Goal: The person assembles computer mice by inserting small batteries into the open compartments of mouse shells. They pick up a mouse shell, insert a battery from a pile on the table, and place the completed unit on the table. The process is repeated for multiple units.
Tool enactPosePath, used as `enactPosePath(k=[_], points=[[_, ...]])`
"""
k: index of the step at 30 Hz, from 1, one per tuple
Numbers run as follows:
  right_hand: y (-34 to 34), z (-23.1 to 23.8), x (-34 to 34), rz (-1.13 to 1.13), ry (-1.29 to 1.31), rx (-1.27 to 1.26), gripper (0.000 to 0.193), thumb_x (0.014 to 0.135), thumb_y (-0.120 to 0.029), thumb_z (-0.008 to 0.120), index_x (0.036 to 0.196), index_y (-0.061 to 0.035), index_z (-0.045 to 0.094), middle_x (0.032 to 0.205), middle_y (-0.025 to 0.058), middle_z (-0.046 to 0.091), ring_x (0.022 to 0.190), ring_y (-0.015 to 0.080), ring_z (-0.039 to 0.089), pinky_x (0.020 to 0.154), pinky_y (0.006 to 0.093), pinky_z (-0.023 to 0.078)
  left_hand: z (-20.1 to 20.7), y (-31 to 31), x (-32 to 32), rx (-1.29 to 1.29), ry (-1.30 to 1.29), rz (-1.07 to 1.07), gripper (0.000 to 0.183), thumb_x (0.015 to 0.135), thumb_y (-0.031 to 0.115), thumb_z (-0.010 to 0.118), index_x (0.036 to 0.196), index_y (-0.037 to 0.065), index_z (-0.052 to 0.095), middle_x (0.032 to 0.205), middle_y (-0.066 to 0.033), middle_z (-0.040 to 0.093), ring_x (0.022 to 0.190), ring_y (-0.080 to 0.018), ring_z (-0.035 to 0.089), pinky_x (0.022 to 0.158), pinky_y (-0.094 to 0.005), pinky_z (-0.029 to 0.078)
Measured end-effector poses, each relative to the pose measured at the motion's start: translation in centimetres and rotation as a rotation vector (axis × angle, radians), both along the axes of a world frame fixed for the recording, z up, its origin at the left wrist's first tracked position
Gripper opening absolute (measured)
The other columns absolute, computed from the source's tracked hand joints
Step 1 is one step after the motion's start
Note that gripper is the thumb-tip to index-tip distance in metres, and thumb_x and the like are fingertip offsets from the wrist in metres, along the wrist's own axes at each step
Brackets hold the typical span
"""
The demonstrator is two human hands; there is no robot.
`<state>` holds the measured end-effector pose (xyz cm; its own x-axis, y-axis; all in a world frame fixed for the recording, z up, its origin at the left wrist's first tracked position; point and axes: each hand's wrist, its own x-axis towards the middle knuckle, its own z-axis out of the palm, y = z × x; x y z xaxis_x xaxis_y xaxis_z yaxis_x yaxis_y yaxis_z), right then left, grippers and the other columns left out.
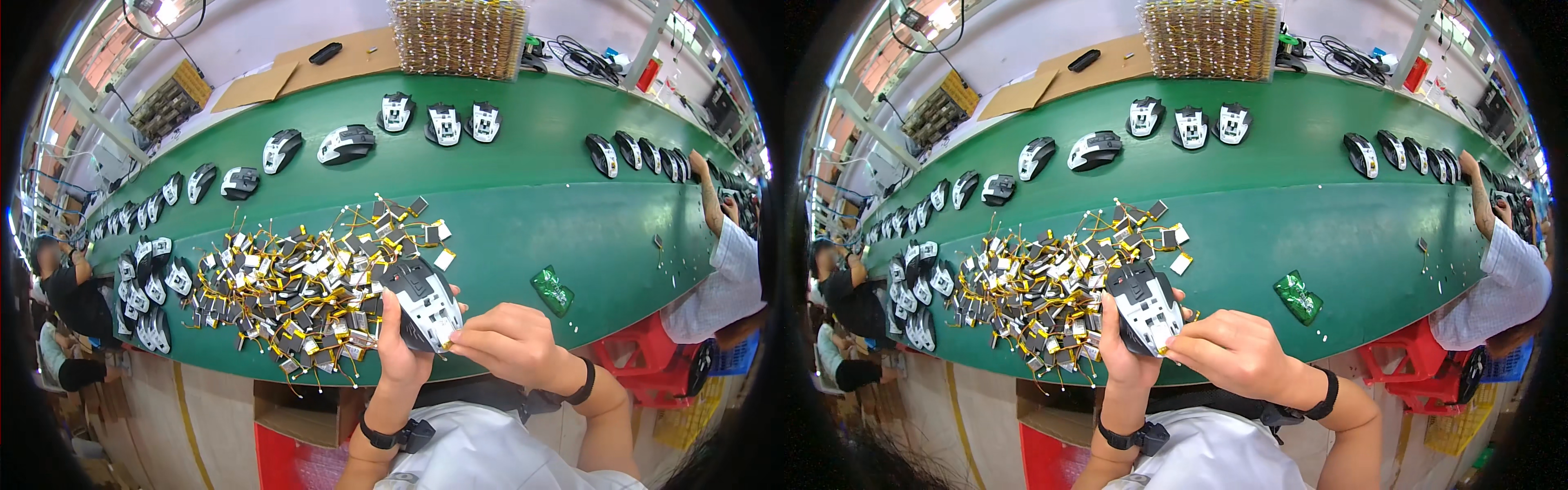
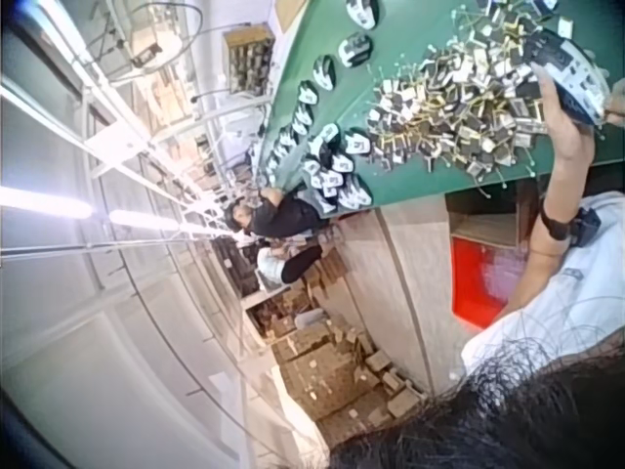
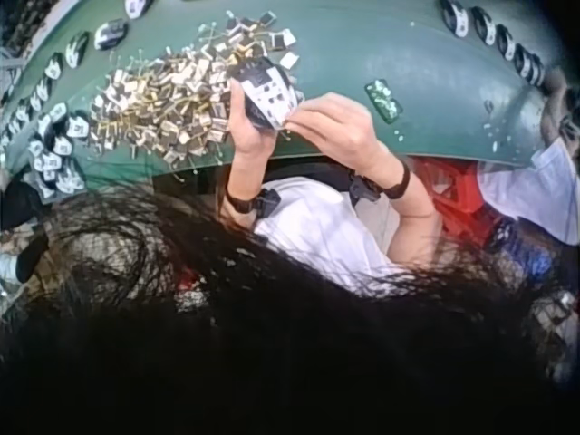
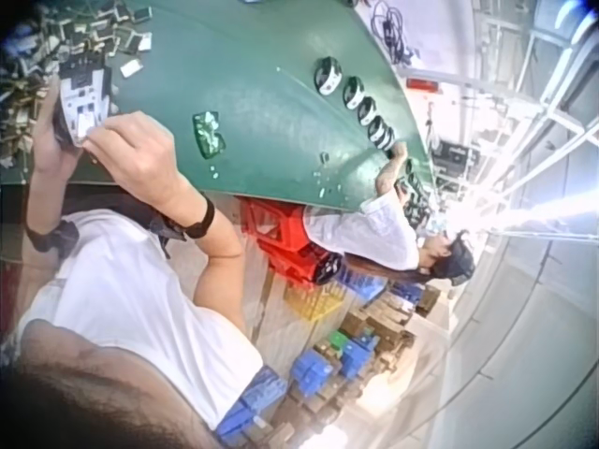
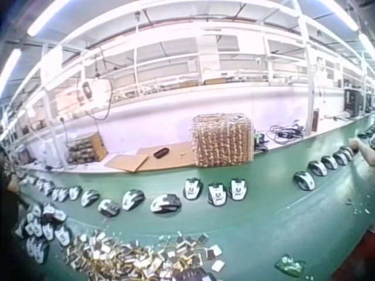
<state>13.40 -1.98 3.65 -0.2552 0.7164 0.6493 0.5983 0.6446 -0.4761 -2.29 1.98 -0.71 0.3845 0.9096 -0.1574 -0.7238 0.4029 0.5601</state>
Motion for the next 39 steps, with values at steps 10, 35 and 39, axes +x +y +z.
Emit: enactPosePath(k=[10,35,39], points=[[-0.7,1.1,-0.1,-0.067,0.212,-0.24,0.023,0.07,-0.007,0.083,0.09,-0.0049,0.072,0.084,0.0033,0.065,0.068,0.0129,0.061,0.053,0.0254,0.05,-0.2,-0.3,-0.1,0.084,-0.005,-0.08,0.062,0.102,0.053,0.028,0.128,0.001,0.049,0.115,-0.0186,0.063,0.098,-0.0267,0.066,0.087,-0.0386,0.053],[-1.3,-1.1,-1.4,-0.214,0.347,-0.326,0.019,0.068,-0.006,0.085,0.082,-0.0039,0.071,0.087,0.0088,0.062,0.068,0.0151,0.064,0.058,0.0259,0.056,-0.7,-0.9,1.3,0.042,-0.011,0.057,0.063,0.1,0.056,0.03,0.129,0.004,0.05,0.115,-0.0187,0.063,0.097,-0.0268,0.065,0.086,-0.0393,0.053],[-0.9,-2.5,-2.1,-0.288,0.255,-0.087,0.019,0.069,-0.01,0.084,0.082,-0.0054,0.071,0.085,0.0063,0.061,0.065,0.0168,0.061,0.053,0.0277,0.05,-0.4,-1.0,2.3,-0.073,0.009,0.144,0.062,0.1,0.057,0.027,0.123,0.006,0.054,0.104,-0.0186,0.066,0.089,-0.0285,0.067,0.072,-0.0407,0.056]])
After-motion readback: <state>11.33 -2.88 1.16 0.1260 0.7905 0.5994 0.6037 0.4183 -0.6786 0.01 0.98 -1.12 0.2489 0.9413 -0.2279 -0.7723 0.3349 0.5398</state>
